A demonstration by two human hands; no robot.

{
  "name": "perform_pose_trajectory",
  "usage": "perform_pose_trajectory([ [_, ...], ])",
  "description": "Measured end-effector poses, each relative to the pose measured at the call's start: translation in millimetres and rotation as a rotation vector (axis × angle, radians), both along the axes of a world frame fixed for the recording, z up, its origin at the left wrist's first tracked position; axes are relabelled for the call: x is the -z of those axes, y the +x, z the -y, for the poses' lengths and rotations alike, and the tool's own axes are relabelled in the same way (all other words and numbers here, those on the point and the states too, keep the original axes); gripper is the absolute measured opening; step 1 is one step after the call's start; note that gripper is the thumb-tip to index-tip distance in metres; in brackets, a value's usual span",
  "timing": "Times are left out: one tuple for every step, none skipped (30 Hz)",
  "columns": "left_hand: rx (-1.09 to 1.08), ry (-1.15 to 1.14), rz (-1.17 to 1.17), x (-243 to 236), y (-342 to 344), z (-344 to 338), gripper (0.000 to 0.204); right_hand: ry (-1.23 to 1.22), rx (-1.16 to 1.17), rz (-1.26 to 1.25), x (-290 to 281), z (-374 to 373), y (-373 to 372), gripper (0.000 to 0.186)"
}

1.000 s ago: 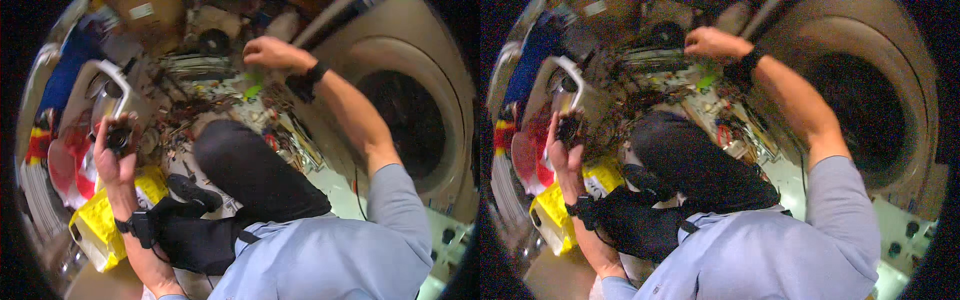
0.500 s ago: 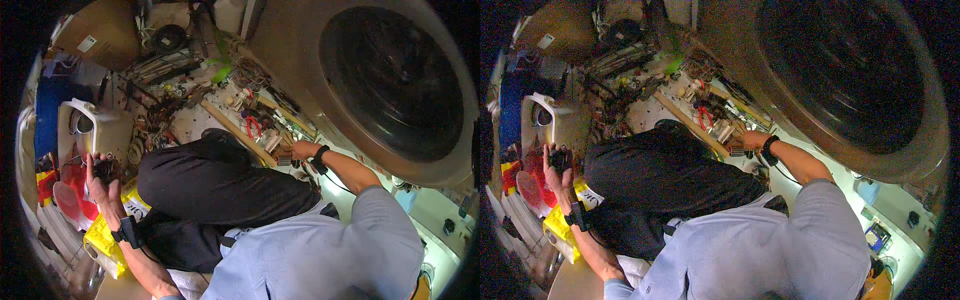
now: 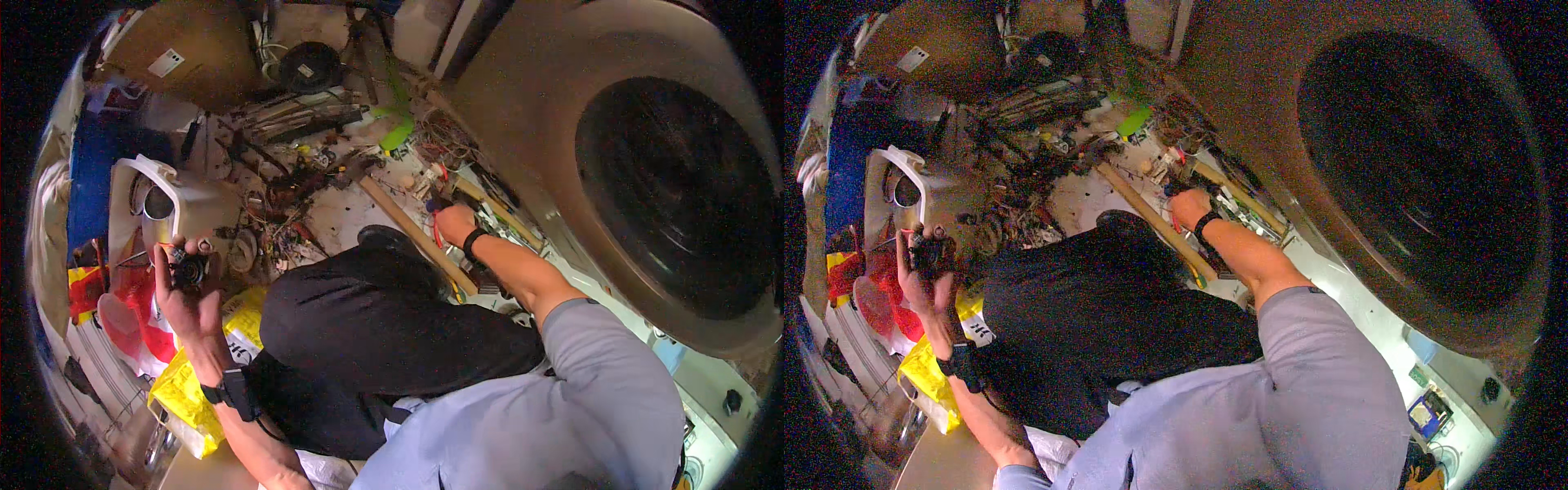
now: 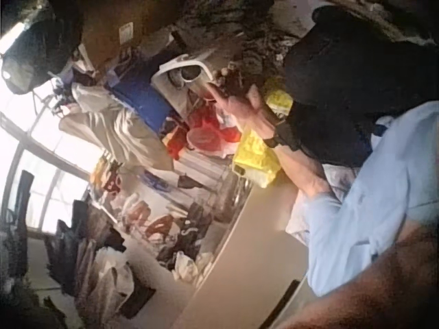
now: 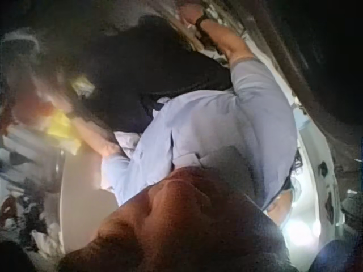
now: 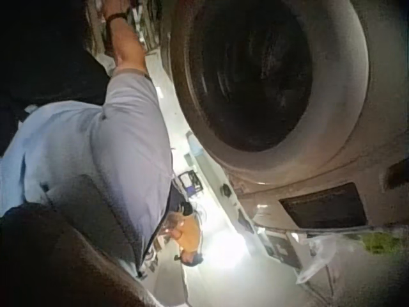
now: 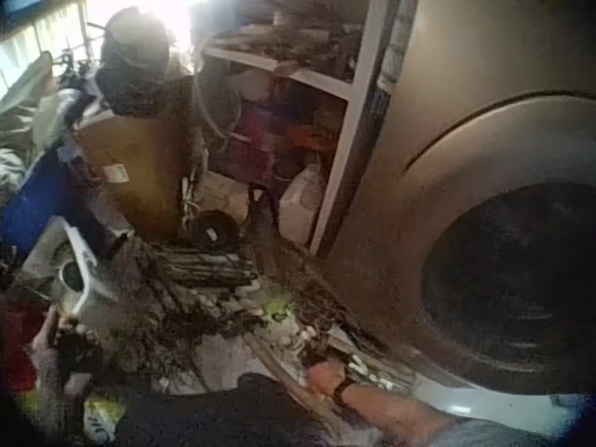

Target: The person manipulates wires and small electronic components of a disassembled device on the floor, using wire cutters to strip and cut wires.

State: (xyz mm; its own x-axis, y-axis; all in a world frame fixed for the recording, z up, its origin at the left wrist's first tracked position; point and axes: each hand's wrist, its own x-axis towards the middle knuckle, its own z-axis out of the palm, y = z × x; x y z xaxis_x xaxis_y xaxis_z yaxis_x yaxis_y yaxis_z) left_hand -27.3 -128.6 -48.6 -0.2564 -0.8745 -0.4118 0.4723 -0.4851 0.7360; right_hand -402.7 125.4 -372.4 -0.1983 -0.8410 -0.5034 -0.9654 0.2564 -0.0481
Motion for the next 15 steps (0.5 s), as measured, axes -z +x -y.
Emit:
perform_pose_trajectory([
  [-0.110,-0.020,0.104,-7,-9,-8,0.030,-0.004,0.011,0.017,6,0,-1,0.015],
  [-0.113,-0.021,0.098,-3,-6,-6,0.030,-0.005,0.007,0.012,10,-1,-6,0.015],
  [-0.064,-0.021,0.033,-1,1,-5,0.028,0.044,0.026,0.062,7,1,-5,0.016],
  [-0.013,-0.022,-0.034,0,7,-5,0.025,0.092,0.046,0.109,4,3,-5,0.018],
  [-0.019,-0.025,-0.034,-1,13,-7,0.025,0.088,0.109,0.106,1,5,-3,0.022],
  [-0.019,-0.021,-0.048,-3,13,-10,0.024,0.085,0.108,0.100,-3,8,-4,0.022],
  [-0.020,-0.017,-0.063,-4,13,-12,0.022,0.043,0.172,0.136,-9,8,-5,0.024],
  [-0.021,-0.019,-0.070,-2,17,-12,0.022,0.001,0.237,0.172,-14,7,-7,0.026],
  [-0.028,-0.024,-0.043,-9,27,-14,0.022,-0.102,0.206,0.239,-27,7,-5,0.031],
  [-0.025,-0.021,-0.031,-8,30,-14,0.022,-0.106,0.204,0.232,-35,5,-10,0.031],
  [-0.028,-0.025,-0.037,-6,32,-16,0.022,-0.148,0.239,0.239,-43,3,-14,0.032],
  [-0.024,-0.027,-0.050,-7,29,-17,0.023,-0.193,0.277,0.243,-51,0,-19,0.034],
  [-0.022,-0.028,-0.062,-9,27,-17,0.023,-0.252,0.310,0.211,-56,1,-26,0.041],
  [-0.021,-0.031,-0.067,-11,23,-19,0.023,-0.256,0.310,0.206,-61,0,-38,0.041],
  [0.052,-0.035,-0.081,-14,19,-20,0.023,-0.169,0.547,0.500,-78,3,-50,0.034],
])
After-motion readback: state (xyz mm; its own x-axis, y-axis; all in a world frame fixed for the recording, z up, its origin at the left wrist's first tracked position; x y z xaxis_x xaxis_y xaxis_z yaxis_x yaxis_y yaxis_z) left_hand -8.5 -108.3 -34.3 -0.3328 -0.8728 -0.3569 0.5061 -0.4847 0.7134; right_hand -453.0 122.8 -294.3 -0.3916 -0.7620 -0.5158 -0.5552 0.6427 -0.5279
